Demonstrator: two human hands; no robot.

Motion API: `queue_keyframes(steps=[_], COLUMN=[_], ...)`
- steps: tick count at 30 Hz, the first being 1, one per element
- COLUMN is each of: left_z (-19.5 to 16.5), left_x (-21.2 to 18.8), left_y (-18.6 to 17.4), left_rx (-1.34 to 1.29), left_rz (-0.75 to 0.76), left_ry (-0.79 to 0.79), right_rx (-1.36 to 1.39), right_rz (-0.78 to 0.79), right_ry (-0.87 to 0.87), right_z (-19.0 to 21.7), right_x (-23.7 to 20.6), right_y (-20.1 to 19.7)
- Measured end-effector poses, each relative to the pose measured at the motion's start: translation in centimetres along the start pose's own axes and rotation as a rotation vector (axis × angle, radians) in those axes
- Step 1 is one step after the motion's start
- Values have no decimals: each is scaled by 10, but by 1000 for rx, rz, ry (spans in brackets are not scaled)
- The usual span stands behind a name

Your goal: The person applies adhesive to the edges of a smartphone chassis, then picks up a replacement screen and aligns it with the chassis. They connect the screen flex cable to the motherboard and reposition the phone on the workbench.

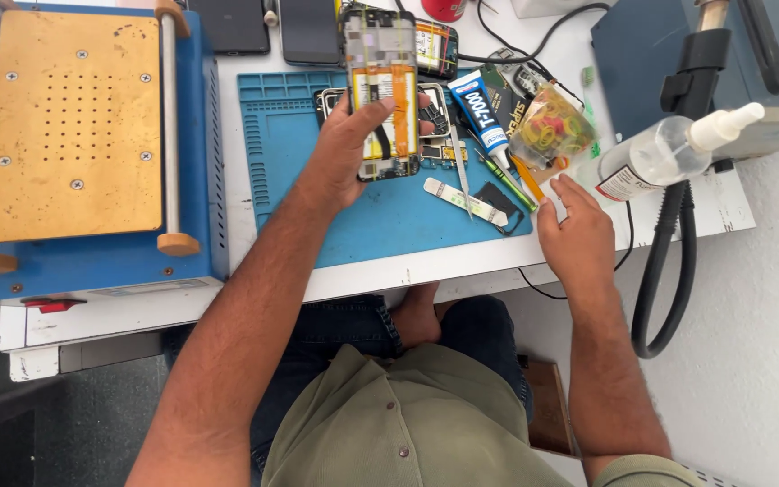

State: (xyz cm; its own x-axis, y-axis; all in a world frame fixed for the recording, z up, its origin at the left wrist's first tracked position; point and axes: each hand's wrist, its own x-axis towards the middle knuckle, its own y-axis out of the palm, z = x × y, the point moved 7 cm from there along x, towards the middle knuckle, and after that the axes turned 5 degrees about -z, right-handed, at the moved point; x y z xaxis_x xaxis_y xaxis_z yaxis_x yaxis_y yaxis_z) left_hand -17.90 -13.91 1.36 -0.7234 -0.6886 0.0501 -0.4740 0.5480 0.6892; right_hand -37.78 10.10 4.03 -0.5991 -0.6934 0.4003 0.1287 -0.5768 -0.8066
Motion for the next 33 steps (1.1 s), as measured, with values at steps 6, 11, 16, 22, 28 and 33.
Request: queue_keyframes(steps=[6, 11, 16, 22, 28, 33], left_z=[-6, -4, -5, -4, -7, -5], left_x=[-3, -3, -3, -5, -4, -3], left_y=[1, 0, 0, 1, 1, 0], left_rx=[-19, 15, 29, 26, 19, 44], left_rz=[10, 5, 14, 23, 31, 19], left_ry=[2, -1, -2, -6, 2, 0], right_rx=[-34, 22, -98, 82, -178, -206], right_rz=[-7, 42, -17, 100, 44, 138], right_ry=[-27, 144, -75, 173, -13, 84], right_z=[-4, -11, 10, -5, -8, -23], right_x=[-3, -12, -15, -7, 23, 30], right_y=[-5, -9, -19, 3, 26, 38])
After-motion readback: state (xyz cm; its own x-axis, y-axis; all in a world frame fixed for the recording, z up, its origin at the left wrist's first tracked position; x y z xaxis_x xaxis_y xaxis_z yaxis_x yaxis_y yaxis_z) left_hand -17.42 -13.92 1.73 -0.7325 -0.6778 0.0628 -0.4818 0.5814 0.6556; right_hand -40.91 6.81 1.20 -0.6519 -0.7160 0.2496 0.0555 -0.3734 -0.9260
